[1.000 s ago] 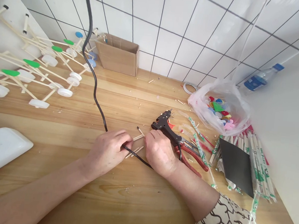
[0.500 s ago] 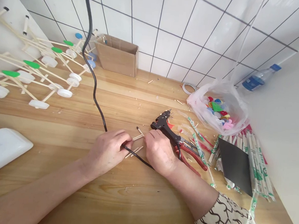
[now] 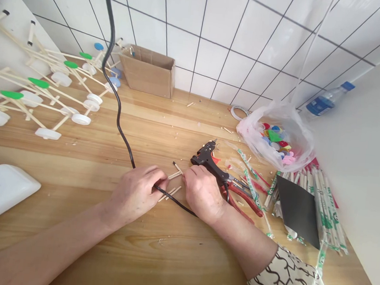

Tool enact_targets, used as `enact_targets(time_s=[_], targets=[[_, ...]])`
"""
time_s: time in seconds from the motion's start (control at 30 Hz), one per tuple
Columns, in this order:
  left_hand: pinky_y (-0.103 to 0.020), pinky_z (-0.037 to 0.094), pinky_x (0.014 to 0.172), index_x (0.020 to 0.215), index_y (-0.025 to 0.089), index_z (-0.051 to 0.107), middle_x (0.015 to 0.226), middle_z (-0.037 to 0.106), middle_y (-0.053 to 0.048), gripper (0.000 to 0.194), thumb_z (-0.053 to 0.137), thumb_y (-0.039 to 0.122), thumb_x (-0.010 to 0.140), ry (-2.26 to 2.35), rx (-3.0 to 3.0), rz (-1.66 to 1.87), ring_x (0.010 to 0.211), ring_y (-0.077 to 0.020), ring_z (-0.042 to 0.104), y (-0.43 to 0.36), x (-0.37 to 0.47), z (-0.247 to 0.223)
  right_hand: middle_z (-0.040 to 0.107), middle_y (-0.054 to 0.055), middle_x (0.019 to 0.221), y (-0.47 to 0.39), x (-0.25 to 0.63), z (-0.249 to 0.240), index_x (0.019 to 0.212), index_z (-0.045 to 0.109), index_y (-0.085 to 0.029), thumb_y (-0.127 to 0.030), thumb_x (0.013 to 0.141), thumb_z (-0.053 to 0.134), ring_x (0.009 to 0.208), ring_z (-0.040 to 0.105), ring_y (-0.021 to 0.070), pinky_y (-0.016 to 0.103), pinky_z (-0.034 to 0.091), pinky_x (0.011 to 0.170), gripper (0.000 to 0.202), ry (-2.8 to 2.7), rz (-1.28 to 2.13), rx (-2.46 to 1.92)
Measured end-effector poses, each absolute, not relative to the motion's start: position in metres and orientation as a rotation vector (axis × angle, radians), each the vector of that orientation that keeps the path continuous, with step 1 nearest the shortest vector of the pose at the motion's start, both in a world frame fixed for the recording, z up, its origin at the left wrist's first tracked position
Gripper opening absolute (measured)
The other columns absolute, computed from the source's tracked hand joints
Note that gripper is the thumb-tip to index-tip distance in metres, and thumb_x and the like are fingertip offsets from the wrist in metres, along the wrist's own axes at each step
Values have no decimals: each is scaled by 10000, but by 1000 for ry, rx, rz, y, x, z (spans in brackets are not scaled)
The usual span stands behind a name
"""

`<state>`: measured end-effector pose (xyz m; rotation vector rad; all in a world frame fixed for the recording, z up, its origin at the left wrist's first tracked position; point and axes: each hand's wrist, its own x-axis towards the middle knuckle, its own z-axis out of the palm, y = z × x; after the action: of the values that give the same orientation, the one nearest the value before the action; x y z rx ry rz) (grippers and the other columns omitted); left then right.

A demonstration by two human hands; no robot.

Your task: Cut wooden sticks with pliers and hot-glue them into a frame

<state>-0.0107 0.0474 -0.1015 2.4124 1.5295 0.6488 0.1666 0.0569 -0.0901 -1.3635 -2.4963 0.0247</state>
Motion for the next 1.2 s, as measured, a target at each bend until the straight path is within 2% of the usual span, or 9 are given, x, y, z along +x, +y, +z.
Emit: enact_targets(time_s=[0.67, 0.93, 1.2], targets=[[-273, 408, 611, 685, 176, 587, 677, 592, -10, 201, 462, 117, 831, 1508, 2445, 651, 638, -157, 563, 47, -14, -104, 629, 69, 729, 58, 168, -91, 721, 621, -153, -107, 877, 470, 725, 553, 181, 276, 455, 675, 222, -2510, 36, -1346], [-282, 431, 649, 864, 211, 643, 779, 633, -18, 222, 445, 113, 844, 1477, 2430, 578, 723, -174, 606, 46, -15, -102, 635, 86, 753, 56, 168, -90, 747, 641, -141, -122, 890, 461, 761, 565, 199, 296, 461, 698, 230, -2528, 34, -1399], [-298, 458, 688, 1011, 222, 628, 854, 648, -27, 298, 432, 89, 829, 1440, 2414, 508, 788, -195, 623, 49, -16, -98, 635, 77, 751, 56, 168, -89, 743, 639, -150, -122, 886, 475, 751, 563, 186, 276, 451, 692, 219, -2551, 17, -1396]])
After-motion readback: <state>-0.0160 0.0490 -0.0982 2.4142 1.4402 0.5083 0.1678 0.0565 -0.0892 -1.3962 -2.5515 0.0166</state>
